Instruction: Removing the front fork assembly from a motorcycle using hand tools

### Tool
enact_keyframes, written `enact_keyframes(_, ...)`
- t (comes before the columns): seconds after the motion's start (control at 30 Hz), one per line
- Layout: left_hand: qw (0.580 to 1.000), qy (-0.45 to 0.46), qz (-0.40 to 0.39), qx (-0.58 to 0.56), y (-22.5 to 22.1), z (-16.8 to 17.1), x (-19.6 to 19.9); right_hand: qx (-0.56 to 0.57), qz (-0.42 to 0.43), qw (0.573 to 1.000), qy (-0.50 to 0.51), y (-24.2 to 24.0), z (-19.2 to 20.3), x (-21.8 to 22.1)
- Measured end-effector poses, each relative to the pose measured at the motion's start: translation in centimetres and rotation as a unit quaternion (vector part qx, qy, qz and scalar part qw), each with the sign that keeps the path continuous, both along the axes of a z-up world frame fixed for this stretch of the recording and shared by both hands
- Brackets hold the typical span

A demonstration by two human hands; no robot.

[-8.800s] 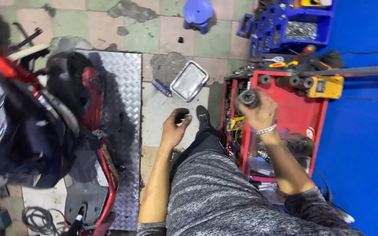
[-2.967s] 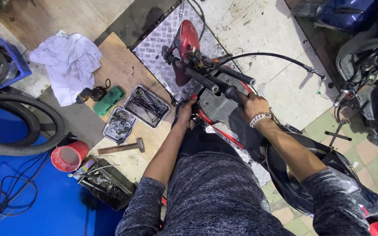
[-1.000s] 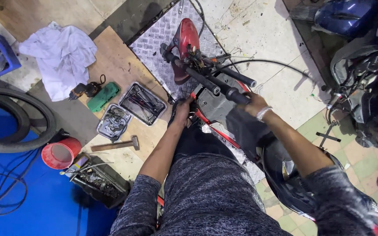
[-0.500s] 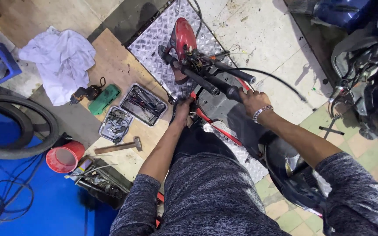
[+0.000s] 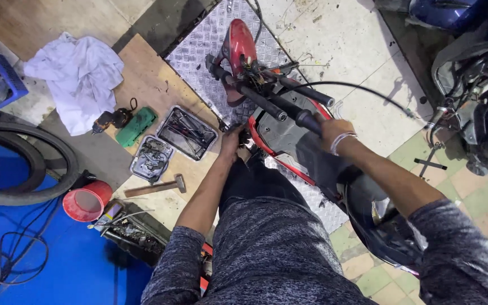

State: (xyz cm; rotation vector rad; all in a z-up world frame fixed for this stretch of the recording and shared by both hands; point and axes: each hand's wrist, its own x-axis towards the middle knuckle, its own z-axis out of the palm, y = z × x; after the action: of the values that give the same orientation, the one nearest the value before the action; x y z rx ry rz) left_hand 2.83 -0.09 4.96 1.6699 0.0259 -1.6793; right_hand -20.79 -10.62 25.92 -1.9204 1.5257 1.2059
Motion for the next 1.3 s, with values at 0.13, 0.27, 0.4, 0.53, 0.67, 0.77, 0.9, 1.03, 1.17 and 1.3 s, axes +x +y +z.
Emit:
enact_keyframes(0.13,1.000,-0.006,-0.009,-0.016,0.4,-1.8,-0.3,-0.165,0.232,0.958,-0.030,3.4,-7.8,-5.6)
enact_keyframes(0.27,1.000,-0.004,0.005,-0.021,0.0,-4.0,-0.9,0.024,-0.444,0.854,-0.270,3.6,-8.5,-6.4)
enact_keyframes(0.4,1.000,0.000,0.015,-0.004,0.8,-7.8,-1.1,0.174,-0.816,0.330,-0.441,4.6,-7.5,-5.9)
enact_keyframes(0.53,1.000,-0.010,0.009,-0.008,0.6,-5.0,-0.3,0.124,-0.730,0.555,-0.379,3.7,-8.9,-7.0)
enact_keyframes(0.67,0.999,-0.037,-0.018,-0.011,0.8,-3.4,-0.8,-0.051,0.048,0.996,-0.053,2.6,-9.4,-7.8)
enact_keyframes(0.77,0.999,-0.037,-0.015,-0.017,0.7,-3.8,-1.0,-0.068,0.123,0.990,-0.027,2.5,-9.4,-8.3)
enact_keyframes(0.9,1.000,0.004,0.015,-0.021,0.4,-3.9,-1.6,0.063,-0.598,0.724,-0.337,4.0,-12.6,-10.0)
enact_keyframes(1.03,1.000,0.003,0.009,-0.028,0.4,-4.1,-0.5,0.088,-0.810,0.422,-0.399,3.8,-7.7,-5.2)
enact_keyframes(1.17,1.000,-0.001,0.002,-0.017,0.1,-2.3,0.2,0.056,-0.612,0.716,-0.330,3.7,-11.5,-8.1)
enact_keyframes(1.3,0.999,-0.010,0.001,-0.032,0.3,-0.5,0.0,-0.015,-0.030,0.998,-0.059,0.7,-8.2,-6.6)
